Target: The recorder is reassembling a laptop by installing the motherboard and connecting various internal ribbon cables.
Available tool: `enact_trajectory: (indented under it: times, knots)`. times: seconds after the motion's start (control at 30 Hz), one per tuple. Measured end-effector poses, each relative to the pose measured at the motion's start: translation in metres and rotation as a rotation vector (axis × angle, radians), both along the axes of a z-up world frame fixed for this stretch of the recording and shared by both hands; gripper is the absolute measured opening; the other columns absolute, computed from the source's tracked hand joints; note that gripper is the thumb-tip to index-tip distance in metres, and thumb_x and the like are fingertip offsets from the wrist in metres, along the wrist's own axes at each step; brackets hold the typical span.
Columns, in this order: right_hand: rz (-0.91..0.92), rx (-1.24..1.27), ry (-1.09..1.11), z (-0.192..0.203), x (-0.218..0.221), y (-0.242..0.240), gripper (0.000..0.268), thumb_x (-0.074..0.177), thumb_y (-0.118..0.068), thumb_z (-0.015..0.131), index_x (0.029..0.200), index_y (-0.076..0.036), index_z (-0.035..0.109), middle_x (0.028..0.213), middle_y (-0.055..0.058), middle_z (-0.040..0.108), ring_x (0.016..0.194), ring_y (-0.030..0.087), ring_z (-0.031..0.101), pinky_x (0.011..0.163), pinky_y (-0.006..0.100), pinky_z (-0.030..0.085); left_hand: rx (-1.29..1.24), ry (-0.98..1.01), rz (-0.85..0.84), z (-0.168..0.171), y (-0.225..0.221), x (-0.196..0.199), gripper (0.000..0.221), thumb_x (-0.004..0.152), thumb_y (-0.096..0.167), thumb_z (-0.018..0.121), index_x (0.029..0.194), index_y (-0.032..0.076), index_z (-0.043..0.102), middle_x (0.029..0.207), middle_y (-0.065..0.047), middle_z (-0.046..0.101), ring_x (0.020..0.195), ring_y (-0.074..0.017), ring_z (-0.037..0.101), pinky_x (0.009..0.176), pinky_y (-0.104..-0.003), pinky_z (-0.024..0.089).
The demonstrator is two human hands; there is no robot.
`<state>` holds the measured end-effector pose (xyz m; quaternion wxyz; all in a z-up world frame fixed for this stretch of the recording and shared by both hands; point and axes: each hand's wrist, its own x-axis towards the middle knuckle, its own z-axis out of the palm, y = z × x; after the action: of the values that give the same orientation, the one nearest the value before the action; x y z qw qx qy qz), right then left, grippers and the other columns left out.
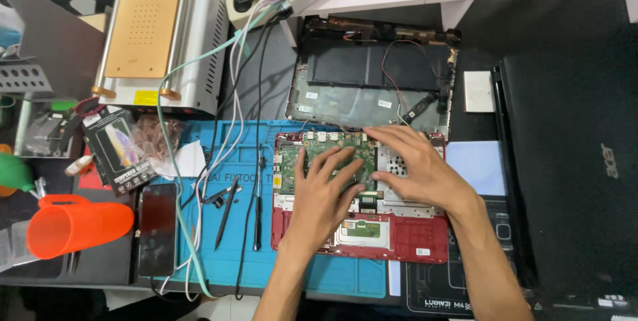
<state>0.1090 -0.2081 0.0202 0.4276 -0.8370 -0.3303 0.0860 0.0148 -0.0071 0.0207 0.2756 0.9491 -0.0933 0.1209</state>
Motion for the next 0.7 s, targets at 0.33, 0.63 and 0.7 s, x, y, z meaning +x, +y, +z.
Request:
enact_trajectory:
  times: [0.33, 0.63, 0.7]
  knots:
    - [0.030, -0.105, 0.008, -0.0038, -0.0013, 0.0038, 0.086, 0.069, -0.024, 0.089, 0.146, -0.011, 0.053, 0.147, 0.010, 0.057, 0.139, 0.032, 0.046, 0.114, 0.050, 0.032, -0.021, 0.075, -0.013, -0.0022, -0.0049, -0.0006, 0.040, 0.089, 0.025, 0.073, 0.127, 0.014, 0.066, 0.143, -0.006, 0.058, 0.139, -0.0297, 0.048, 0.121, -0.064, 0.019]
    - [0.003, -0.047, -0.003, 0.0005, -0.0017, 0.0015, 0.078, 0.070, -0.023, 0.086, 0.141, -0.007, 0.058, 0.144, 0.013, 0.059, 0.135, 0.030, 0.052, 0.114, 0.046, 0.037, -0.020, 0.014, -0.017, -0.0068, -0.0027, -0.0029, 0.040, 0.094, 0.026, 0.071, 0.132, 0.014, 0.065, 0.147, -0.006, 0.056, 0.141, -0.0278, 0.047, 0.122, -0.063, 0.018]
    - [-0.034, -0.063, -0.019, -0.0030, -0.0019, 0.0028, 0.074, 0.075, -0.024, 0.085, 0.141, -0.005, 0.058, 0.144, 0.015, 0.060, 0.134, 0.032, 0.052, 0.112, 0.046, 0.038, -0.023, 0.044, -0.027, -0.0045, -0.0002, -0.0026, 0.039, 0.094, 0.025, 0.070, 0.131, 0.015, 0.066, 0.148, -0.005, 0.057, 0.142, -0.0269, 0.047, 0.123, -0.063, 0.017]
